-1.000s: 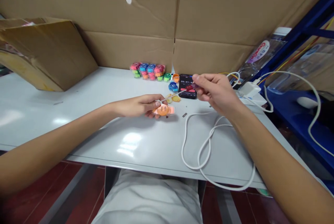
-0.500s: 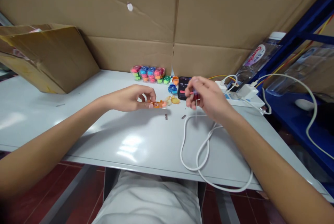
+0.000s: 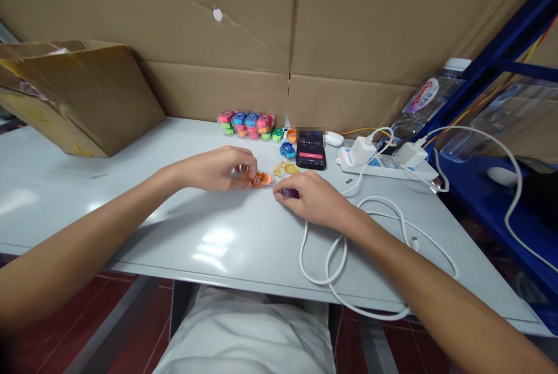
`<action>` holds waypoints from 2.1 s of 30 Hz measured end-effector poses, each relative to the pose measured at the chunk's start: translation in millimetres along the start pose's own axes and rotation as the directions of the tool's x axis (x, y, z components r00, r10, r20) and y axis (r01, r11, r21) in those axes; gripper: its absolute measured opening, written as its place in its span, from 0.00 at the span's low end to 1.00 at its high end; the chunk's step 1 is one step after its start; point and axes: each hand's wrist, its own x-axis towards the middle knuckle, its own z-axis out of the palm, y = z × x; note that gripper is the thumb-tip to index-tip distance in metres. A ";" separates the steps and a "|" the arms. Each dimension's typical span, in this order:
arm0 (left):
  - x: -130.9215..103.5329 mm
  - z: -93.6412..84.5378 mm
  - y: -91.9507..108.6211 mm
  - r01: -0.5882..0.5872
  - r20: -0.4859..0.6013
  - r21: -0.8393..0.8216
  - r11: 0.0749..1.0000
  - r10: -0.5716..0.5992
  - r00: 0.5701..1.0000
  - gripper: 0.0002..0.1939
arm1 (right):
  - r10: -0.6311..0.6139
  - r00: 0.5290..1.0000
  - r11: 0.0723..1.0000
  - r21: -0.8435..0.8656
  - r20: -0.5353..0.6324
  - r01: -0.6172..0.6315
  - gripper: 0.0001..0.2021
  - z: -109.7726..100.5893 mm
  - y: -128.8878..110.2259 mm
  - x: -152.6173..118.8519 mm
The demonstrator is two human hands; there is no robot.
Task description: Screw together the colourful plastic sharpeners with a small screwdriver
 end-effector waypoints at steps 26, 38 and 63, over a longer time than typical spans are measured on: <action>-1.1 2.6 2.3 0.021 0.039 0.003 1.000 -0.021 0.999 0.08 | 0.191 0.982 0.957 -0.224 0.009 -0.184 0.09 -42.6 29.7 -9.3; 1.4 6.3 2.4 0.019 0.015 0.023 1.000 -0.019 1.000 0.10 | 0.032 0.999 0.995 -0.090 0.004 -0.031 0.11 0.5 0.6 -2.0; 0.9 4.6 4.9 0.047 0.033 0.026 0.999 -0.048 0.998 0.07 | 0.245 0.963 0.961 -0.155 0.107 -0.228 0.14 -44.7 32.6 -4.4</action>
